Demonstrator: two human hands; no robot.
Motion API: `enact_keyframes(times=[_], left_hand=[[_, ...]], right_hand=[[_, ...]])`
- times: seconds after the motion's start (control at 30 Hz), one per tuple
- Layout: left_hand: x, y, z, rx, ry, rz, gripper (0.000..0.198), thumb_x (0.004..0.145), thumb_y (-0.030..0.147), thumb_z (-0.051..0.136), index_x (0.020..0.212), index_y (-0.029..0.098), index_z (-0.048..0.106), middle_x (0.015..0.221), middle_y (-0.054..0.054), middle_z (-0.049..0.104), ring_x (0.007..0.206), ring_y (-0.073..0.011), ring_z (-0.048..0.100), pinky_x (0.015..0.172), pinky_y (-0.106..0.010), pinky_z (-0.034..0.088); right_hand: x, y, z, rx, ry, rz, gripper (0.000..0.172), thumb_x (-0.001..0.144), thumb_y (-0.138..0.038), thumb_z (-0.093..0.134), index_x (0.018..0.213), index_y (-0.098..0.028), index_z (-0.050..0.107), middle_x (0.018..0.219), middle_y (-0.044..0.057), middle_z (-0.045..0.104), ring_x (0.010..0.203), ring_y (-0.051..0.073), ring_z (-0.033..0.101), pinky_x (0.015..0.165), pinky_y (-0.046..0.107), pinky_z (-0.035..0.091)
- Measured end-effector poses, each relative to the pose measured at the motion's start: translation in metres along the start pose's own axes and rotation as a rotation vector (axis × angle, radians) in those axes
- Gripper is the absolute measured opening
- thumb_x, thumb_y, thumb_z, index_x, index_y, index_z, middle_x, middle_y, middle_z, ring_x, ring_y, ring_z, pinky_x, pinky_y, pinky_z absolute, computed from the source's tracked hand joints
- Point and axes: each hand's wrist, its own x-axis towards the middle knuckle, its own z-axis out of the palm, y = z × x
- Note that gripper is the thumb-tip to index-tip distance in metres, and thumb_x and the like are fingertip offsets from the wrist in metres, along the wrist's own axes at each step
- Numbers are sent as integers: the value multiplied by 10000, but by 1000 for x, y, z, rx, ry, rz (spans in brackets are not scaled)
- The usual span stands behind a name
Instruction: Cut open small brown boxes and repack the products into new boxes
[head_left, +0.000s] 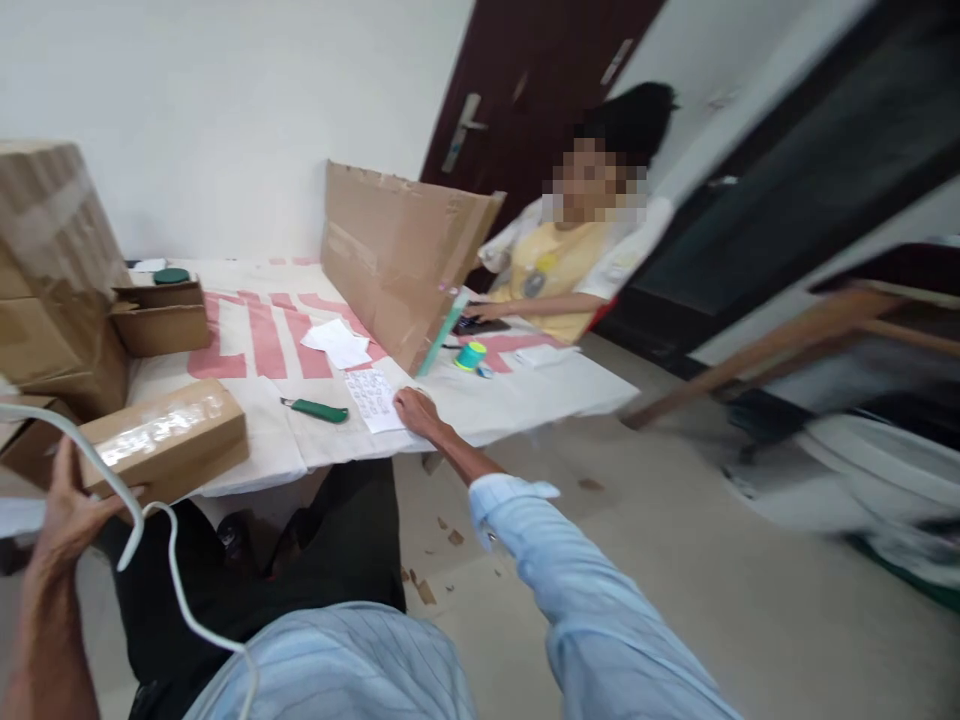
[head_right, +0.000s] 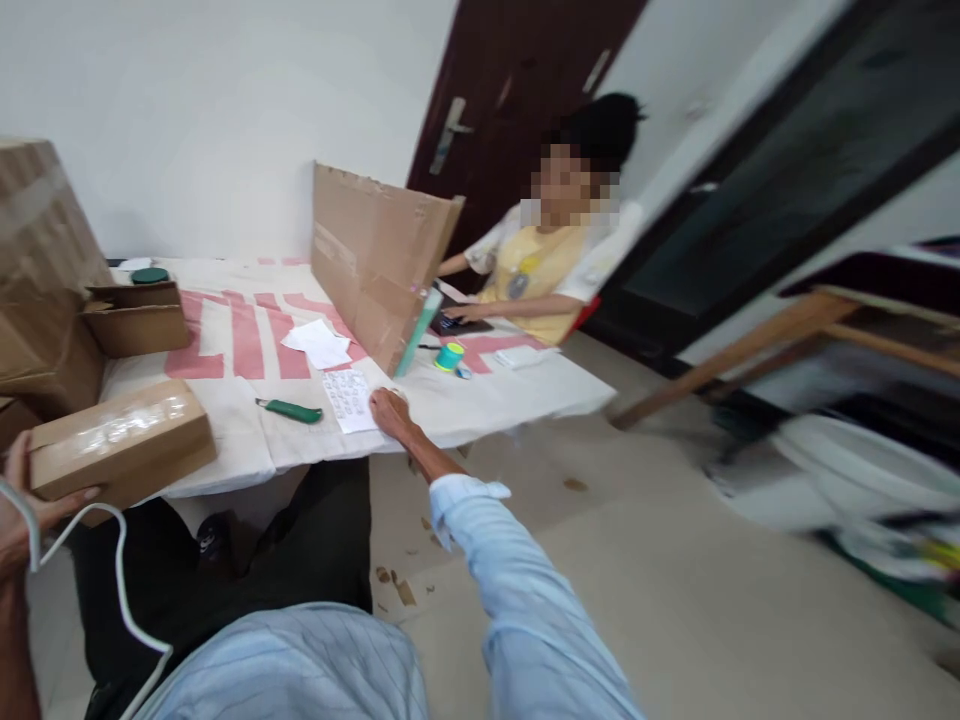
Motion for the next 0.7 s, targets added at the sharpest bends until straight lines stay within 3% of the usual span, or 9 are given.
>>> enact_keyframes(times=[0.07, 0.13, 0.23, 0.37, 0.5, 0.6, 0.7], left_hand=[[-4, 9, 11, -65, 67, -110, 1317, 560, 598, 977, 1650, 263, 317, 1658, -162, 482, 1530, -527, 453, 1248, -689, 422], [-3, 15, 24, -218, -14, -110, 1420, 501, 590, 1003, 1663, 204, 283, 1696, -214, 425, 1550, -508, 435, 1239, -652, 444], [-2, 12, 41, -363, -101, -71, 1435, 533, 576, 1003, 1695, 225, 239, 1737, -239, 365, 1601, -483, 373, 1251, -632, 425], [-13, -2, 55, -433, -126, -52, 1409, 597, 556, 994, 1722, 240, 208, 1772, -230, 303, 1650, -451, 286, 1289, -613, 370], [-26, -7, 61, -507, -154, -53, 1364, 610, 532, 993, 1715, 239, 251, 1759, -213, 336, 1633, -423, 340, 1316, -607, 326], [-33, -4, 65, -522, -147, -53, 1334, 598, 498, 991, 1694, 201, 291, 1704, -225, 418, 1593, -419, 404, 1298, -604, 352], [-37, 2, 72, -453, -89, -57, 1304, 585, 443, 986, 1678, 211, 313, 1690, -224, 425, 1579, -437, 402, 1223, -593, 444]], right_hand=[[-6, -4, 2, -16, 17, -15, 279, 1014, -156, 455, 933, -166, 722, 1101, 152, 771, 1024, 234, 643, 939, 298, 428], [-9, -4, 5, -29, 32, -40, 293, 1004, -158, 448, 882, -179, 713, 1023, 151, 763, 999, 245, 657, 935, 314, 441], [-13, 1, 10, -39, 51, -71, 297, 992, -159, 444, 886, -184, 720, 1020, 148, 765, 1022, 254, 671, 947, 328, 462], [-18, 13, 15, -38, 89, -51, 271, 953, -157, 476, 1017, -181, 738, 1060, 132, 773, 1007, 246, 673, 885, 325, 485], [-17, 21, 16, -28, 145, -27, 287, 958, -194, 456, 1064, -186, 723, 1070, 141, 753, 945, 252, 665, 806, 343, 485], [-12, 12, 16, 54, 257, -36, 274, 971, -249, 436, 1029, -197, 698, 1084, 160, 734, 958, 269, 664, 806, 359, 490], [-8, -16, 15, 189, 311, -154, 261, 972, -339, 454, 980, -211, 681, 1050, 158, 728, 914, 268, 664, 830, 373, 503]])
